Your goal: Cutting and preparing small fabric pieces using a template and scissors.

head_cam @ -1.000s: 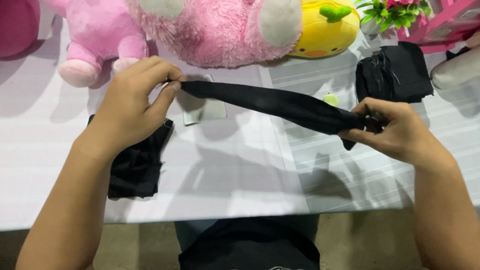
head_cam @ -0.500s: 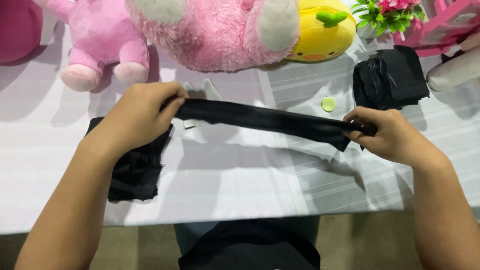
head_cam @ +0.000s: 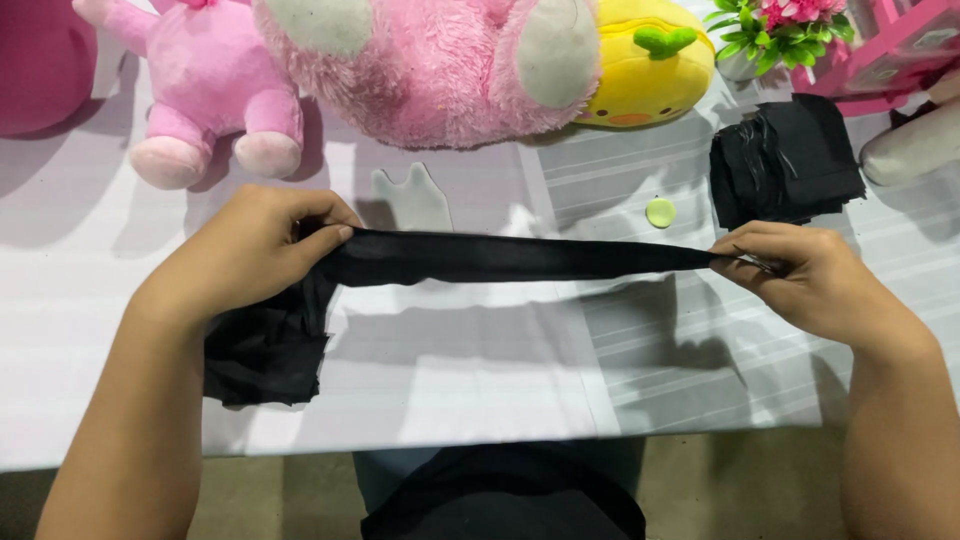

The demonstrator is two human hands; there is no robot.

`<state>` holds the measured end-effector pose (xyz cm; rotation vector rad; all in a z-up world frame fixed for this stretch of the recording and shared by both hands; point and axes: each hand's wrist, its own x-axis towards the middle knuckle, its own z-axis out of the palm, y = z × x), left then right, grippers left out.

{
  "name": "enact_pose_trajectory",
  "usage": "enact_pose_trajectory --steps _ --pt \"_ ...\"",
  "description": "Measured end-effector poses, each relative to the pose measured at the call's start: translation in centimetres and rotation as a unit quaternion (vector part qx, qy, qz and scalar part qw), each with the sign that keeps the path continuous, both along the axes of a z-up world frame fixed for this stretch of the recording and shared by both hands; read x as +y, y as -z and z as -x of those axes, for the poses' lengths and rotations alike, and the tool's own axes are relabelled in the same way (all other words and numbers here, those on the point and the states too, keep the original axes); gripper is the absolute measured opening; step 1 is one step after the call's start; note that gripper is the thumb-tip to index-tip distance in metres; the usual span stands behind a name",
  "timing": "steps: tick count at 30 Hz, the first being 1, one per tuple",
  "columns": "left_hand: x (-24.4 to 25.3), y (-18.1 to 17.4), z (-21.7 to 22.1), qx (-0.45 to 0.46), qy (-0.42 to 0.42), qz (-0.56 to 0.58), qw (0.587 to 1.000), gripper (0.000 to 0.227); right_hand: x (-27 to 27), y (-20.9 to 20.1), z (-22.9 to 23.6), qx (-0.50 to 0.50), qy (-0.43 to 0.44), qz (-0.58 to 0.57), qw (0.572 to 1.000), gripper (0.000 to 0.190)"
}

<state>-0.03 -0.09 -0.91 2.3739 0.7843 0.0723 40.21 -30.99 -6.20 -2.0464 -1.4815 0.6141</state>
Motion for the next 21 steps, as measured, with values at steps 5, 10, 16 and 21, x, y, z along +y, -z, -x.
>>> enact_pose_trajectory --steps 5,10,16,21 --pt "0.3 1.0 -0.1 0.032 0.006 0.010 0.999 0.014 -0.3 1.7 -1.4 0.055 0.058 0.053 0.995 0.019" --pt "0.9 2.9 -1.3 0.001 0.007 0.004 1.000 0.013 1.0 0.8 -0.8 0.049 0.117 0.031 0.991 0.021" --pt "1.3 3.6 -1.5 -0.166 0.007 -0.137 0.977 0.009 0.9 0.1 -0.7 0.034 0.131 -0.153 0.979 0.010" --pt "0.5 2.3 -1.1 -0.143 0.024 -0.016 0.989 0.012 -0.7 1.8 -3.0 0.125 0.188 -0.152 0.962 0.005"
